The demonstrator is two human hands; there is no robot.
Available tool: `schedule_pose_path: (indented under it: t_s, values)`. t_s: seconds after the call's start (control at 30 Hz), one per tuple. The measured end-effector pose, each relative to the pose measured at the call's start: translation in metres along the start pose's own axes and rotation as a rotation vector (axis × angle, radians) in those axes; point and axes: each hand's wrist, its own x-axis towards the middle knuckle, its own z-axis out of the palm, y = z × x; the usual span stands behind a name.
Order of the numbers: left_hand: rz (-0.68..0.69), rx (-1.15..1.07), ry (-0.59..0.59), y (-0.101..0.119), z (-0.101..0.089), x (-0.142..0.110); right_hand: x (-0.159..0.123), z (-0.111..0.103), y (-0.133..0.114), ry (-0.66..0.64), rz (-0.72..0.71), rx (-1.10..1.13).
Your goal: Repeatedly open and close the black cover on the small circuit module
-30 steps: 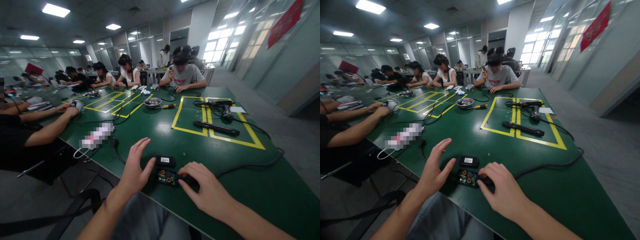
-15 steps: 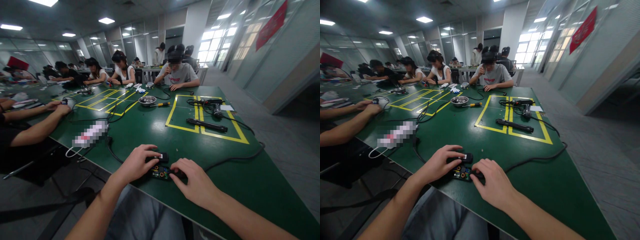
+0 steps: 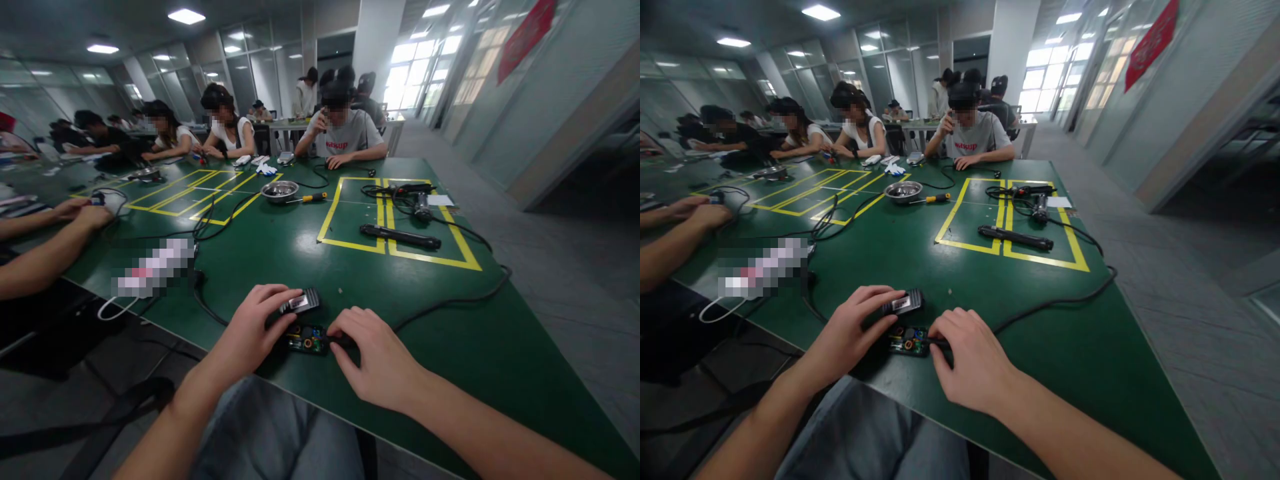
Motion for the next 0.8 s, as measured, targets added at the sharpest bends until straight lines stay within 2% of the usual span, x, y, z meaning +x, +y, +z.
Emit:
schedule_pose_path:
  t_s: [0.17,0.4,0.6,0.8]
  values:
    - [0.133,-0.062,-0.07,0.008,-0.005,-0.022,0.001,-0.002,-0.001,-0.012,0.013,-0.003]
    - [0.18,0.048,-0.224,0.019,-0.006,-0.018,0.002,-0.001,0.0,-0.002,0.013,-0.04]
    - [0.179,0.007,-0.145,0.017,-0.01,-0.02,0.004,-0.001,0.0,-0.02,0.015,-0.041]
    - [0.214,0.033,-0.18,0.012,-0.01,-0.021,0.004,-0.002,0.0,-0.024,0.013,-0.033]
